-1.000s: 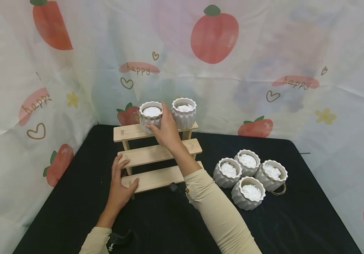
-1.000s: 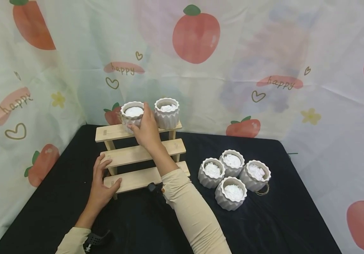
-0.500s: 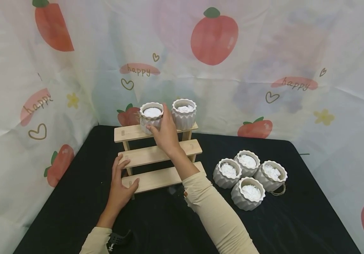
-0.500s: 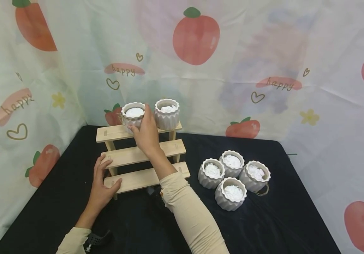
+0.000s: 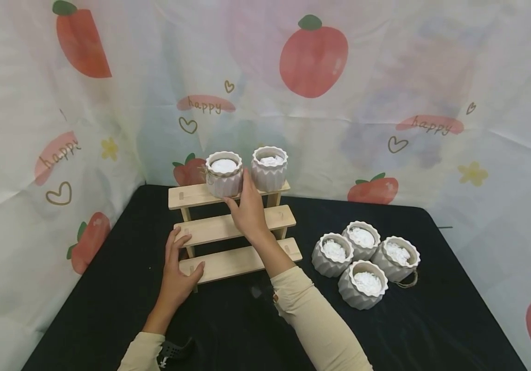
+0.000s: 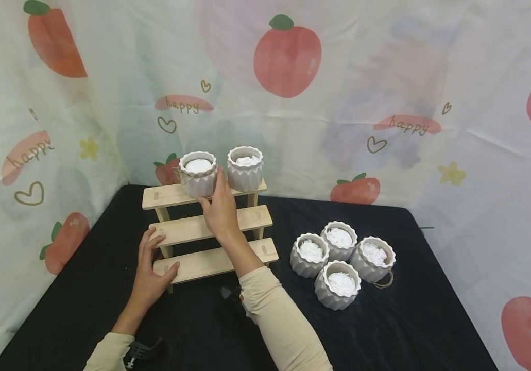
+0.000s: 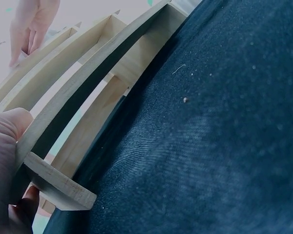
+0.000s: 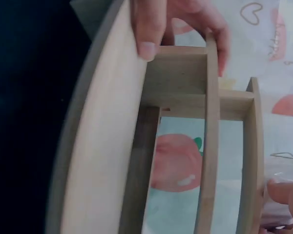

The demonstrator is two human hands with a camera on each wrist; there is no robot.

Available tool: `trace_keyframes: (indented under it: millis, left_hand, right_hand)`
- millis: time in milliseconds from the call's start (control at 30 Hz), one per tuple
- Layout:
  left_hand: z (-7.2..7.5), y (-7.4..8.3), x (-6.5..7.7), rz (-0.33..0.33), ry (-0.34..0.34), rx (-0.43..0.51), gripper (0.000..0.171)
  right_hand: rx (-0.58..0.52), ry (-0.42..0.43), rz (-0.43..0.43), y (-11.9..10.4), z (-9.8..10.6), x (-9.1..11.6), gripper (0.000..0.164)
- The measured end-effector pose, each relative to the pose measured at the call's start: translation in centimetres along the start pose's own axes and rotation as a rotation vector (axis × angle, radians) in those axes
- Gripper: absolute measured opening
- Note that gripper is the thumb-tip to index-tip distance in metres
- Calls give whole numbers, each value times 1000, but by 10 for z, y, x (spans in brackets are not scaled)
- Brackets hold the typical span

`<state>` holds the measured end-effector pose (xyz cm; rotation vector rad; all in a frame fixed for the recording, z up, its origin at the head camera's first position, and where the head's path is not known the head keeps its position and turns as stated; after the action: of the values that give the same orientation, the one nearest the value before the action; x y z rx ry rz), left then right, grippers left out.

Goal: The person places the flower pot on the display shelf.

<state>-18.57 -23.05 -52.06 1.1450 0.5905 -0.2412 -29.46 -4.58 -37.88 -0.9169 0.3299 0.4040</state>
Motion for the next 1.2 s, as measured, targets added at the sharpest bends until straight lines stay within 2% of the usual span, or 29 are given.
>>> trace_keyframes:
  millis: [167,400,533,700,867,967,1100,1200]
  left_hand:
    - [0,-1,0,-12,7,1,79]
    - [-4,2,1,-5,1,11,78]
    - [-3,2,2,-9,12,20,78]
    - [-1,1,1,-12,11,7,78]
    - [0,0,1,7,-5,11,77]
    - [1,0,0,6,-2,13,78]
    - [0,2,0,0,10,7,80]
    - [-1,11,-1,0,19,12,79]
  right_hand:
    - [10,-18,38,7,5,11,80]
    - [76,-42,35,17,19,28,67]
    - [73,-33,50,19,28,37,60]
    - [52,-28,13,25,40,48,48]
    - [63,-19,-6,48,51,62,36]
    - [40,-7,0,62,56,69,31]
    - [-44,0,-2,77,65,78,29]
    - [-84,-7,13,85,76,85,30]
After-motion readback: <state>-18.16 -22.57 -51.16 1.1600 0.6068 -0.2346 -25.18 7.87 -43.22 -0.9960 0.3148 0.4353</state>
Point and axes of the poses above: each hand's wrist, its own x-axis away from the middle knuckle, its own z-axis out of the back of the hand, y = z × x, the point moved 2 cm from there along -x, towards the middle knuckle, and after that the axes turned 2 degrees about x, right-handed, at the moved point
